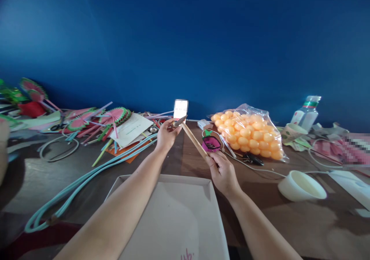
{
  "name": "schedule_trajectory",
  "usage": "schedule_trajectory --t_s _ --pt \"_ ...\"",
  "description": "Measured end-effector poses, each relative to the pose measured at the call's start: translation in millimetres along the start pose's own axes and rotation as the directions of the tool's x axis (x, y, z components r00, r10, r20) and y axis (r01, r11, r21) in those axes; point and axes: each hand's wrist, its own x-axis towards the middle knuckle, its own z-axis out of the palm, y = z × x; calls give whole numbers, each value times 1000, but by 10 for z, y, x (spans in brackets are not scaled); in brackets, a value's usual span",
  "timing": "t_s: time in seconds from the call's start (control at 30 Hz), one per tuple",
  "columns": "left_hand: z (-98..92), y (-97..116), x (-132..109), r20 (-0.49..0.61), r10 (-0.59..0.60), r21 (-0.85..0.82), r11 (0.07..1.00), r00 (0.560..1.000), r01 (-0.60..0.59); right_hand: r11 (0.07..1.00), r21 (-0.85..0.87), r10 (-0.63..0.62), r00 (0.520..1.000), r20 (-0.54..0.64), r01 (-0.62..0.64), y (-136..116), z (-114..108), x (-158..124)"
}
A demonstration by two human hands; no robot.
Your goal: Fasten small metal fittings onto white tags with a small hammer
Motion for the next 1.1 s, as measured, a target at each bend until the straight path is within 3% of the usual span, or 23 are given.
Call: schedule_trajectory --t_s 0.23,0.53,0.83,1.1 --pt "7 -1 -7 -28 1 69 998 1000 1 1000 -1 1 999 -36 -2 1 -21 5" --pt "-26 74 -77 11 144 246 959 990 -142 999 -6 -33 999 -39 32 1 -1 2" --pt "-30 52 -93 25 269 303 916 963 -264 999 -37 14 999 -50 -16 11 -7 -4" --pt "-16 -8 -67 -12 279 336 906 960 -259 999 -25 28 999 -32 -28 34 -12 1"
